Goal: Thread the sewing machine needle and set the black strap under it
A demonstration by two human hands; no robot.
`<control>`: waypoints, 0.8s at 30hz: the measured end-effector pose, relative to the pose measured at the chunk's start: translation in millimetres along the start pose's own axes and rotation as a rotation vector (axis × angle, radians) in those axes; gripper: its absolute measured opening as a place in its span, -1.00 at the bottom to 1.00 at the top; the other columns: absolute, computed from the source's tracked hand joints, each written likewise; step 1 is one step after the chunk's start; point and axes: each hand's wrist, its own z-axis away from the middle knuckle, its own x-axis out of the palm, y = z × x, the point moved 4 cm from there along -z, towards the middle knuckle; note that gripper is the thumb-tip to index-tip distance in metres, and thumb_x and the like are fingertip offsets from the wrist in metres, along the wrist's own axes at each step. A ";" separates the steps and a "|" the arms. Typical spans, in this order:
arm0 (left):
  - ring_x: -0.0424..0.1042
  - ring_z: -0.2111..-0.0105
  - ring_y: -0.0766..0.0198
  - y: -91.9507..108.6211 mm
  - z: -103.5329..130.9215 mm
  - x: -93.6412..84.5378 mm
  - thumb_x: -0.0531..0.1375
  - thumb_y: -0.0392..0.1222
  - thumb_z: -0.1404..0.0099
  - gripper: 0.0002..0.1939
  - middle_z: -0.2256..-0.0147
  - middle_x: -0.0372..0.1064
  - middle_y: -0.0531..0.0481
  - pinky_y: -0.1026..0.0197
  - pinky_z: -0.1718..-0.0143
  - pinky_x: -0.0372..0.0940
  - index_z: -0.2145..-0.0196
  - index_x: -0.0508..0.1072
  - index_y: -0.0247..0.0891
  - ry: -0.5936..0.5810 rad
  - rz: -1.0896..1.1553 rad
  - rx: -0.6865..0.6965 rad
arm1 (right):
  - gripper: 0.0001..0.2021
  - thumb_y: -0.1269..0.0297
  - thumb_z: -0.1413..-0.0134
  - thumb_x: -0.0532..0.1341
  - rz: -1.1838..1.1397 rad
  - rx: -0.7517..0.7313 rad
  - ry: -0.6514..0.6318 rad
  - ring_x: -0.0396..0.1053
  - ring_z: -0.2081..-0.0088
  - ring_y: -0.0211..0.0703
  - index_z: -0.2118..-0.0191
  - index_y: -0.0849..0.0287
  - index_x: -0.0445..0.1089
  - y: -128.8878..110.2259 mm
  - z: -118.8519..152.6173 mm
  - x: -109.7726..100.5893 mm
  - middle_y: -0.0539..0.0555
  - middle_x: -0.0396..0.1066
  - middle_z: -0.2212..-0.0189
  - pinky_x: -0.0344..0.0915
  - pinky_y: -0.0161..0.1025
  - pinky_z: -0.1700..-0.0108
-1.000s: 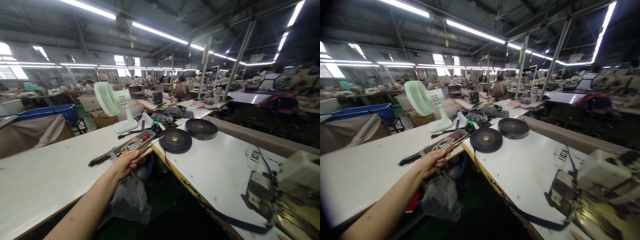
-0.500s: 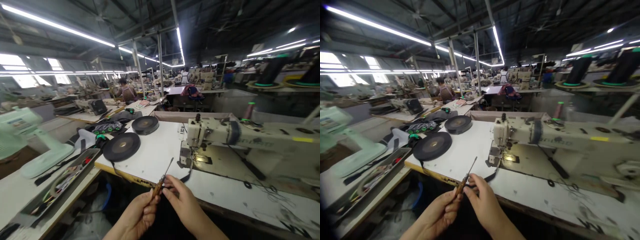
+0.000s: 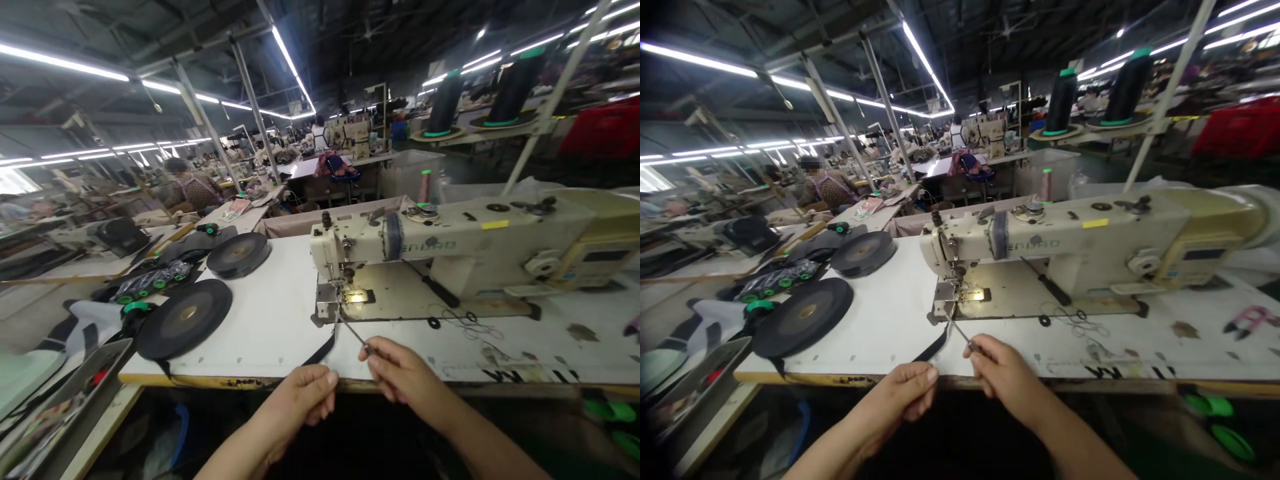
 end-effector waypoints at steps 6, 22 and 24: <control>0.00 0.61 0.53 27.1 -67.8 56.1 0.42 0.09 -0.12 -0.44 0.40 0.25 0.04 0.34 0.61 -0.21 0.08 0.46 -0.38 -0.021 0.368 0.095 | -0.73 0.17 -0.26 0.11 0.702 -0.105 0.169 0.35 0.41 -0.19 0.22 0.13 0.55 -26.8 -19.9 -95.1 0.05 0.47 0.45 0.13 -0.29 0.38; 0.01 0.61 0.54 65.9 -194.9 73.6 -0.02 -0.31 -0.52 -0.70 0.48 0.14 0.06 0.46 0.65 -0.05 0.32 0.41 -0.47 0.345 0.787 0.375 | -0.71 0.18 -0.32 0.11 0.743 -0.133 -0.099 0.36 0.31 -0.21 0.25 0.20 0.54 -23.3 -124.1 -134.8 0.05 0.52 0.34 0.11 -0.31 0.33; 0.02 0.61 0.54 62.9 -195.8 74.3 0.00 -0.32 -0.51 -0.71 0.48 0.15 0.06 0.46 0.64 -0.04 0.31 0.42 -0.48 0.345 0.762 0.389 | -0.71 0.20 -0.32 0.10 0.694 -0.077 -0.113 0.33 0.41 -0.25 0.25 0.21 0.53 -17.4 -121.6 -135.8 0.04 0.50 0.40 0.10 -0.31 0.37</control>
